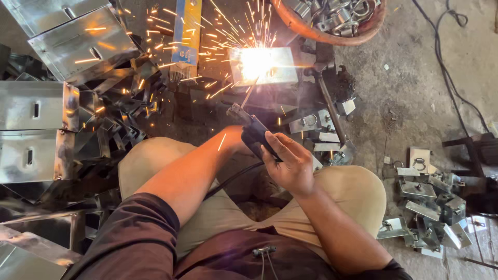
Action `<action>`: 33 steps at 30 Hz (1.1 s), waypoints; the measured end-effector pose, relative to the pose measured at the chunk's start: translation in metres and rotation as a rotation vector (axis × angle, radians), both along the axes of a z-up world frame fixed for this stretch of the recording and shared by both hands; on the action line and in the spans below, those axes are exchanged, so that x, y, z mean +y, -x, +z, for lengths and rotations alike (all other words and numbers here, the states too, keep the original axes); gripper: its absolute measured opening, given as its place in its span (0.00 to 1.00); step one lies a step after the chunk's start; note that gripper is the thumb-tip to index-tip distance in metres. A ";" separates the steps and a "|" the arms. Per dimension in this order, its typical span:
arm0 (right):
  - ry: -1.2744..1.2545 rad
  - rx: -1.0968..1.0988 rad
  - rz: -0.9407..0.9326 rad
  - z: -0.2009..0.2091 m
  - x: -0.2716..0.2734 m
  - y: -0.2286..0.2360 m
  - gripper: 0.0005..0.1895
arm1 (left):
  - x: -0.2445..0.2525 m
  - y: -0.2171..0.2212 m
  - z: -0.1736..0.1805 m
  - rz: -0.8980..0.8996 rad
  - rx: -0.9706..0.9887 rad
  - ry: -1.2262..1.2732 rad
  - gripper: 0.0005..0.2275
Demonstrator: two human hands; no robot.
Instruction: The person sits on the floor and repeatedly welds small metal rings onto rectangular metal plates using a handheld welding torch. They pick up a plate, place a ring on it, weld it in place, and then set the finished piece aside on the floor.
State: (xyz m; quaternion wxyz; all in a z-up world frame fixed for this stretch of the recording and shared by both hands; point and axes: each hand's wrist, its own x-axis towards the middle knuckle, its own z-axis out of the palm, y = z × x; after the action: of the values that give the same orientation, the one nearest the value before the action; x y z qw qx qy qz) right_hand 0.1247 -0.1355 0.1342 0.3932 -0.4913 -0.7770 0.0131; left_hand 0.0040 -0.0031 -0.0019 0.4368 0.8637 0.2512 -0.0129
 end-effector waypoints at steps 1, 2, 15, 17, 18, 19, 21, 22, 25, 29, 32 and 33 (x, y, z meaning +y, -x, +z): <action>0.004 0.004 -0.001 -0.001 0.000 -0.001 0.24 | 0.001 -0.001 -0.006 0.011 0.012 -0.006 0.19; -0.022 0.007 0.010 -0.002 0.000 -0.002 0.22 | 0.000 -0.003 -0.014 0.024 0.021 -0.008 0.19; 0.054 1.348 -0.235 0.017 -0.023 -0.166 0.30 | 0.024 0.033 0.062 0.474 -0.416 -0.277 0.15; 0.260 1.724 -0.169 0.023 -0.058 -0.215 0.37 | 0.038 0.047 0.082 0.767 -0.490 -0.374 0.20; 0.269 1.765 -0.182 0.020 -0.079 -0.235 0.41 | 0.048 0.050 0.086 0.737 -0.491 -0.582 0.26; 0.279 1.806 -0.193 0.013 -0.100 -0.253 0.45 | 0.059 0.055 0.087 0.699 -0.494 -0.788 0.32; 0.281 1.868 -0.305 -0.010 -0.135 -0.284 0.49 | 0.083 0.074 0.082 0.690 -0.149 -0.743 0.53; 0.259 1.883 -0.416 -0.024 -0.152 -0.294 0.49 | 0.094 0.076 0.074 0.609 -0.075 -0.760 0.58; 0.233 1.827 -0.602 -0.072 -0.182 -0.310 0.26 | 0.123 0.081 0.056 0.463 -0.006 -0.642 0.65; 0.468 2.040 -0.860 -0.123 -0.214 -0.294 0.20 | 0.127 0.076 0.046 0.494 0.140 -0.602 0.64; 0.554 1.986 -0.893 -0.154 -0.223 -0.294 0.20 | 0.095 0.076 0.059 0.343 -0.241 -0.791 0.56; 0.551 1.978 -0.915 -0.164 -0.235 -0.294 0.20 | 0.089 0.066 0.071 0.323 -0.156 -0.778 0.54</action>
State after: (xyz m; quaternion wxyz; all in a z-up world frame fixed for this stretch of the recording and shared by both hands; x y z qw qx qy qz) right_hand 0.4186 -0.3710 -0.0293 0.6827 -0.5742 0.1594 0.4229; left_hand -0.0624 0.0857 0.0693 0.0926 0.9119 0.3358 0.2169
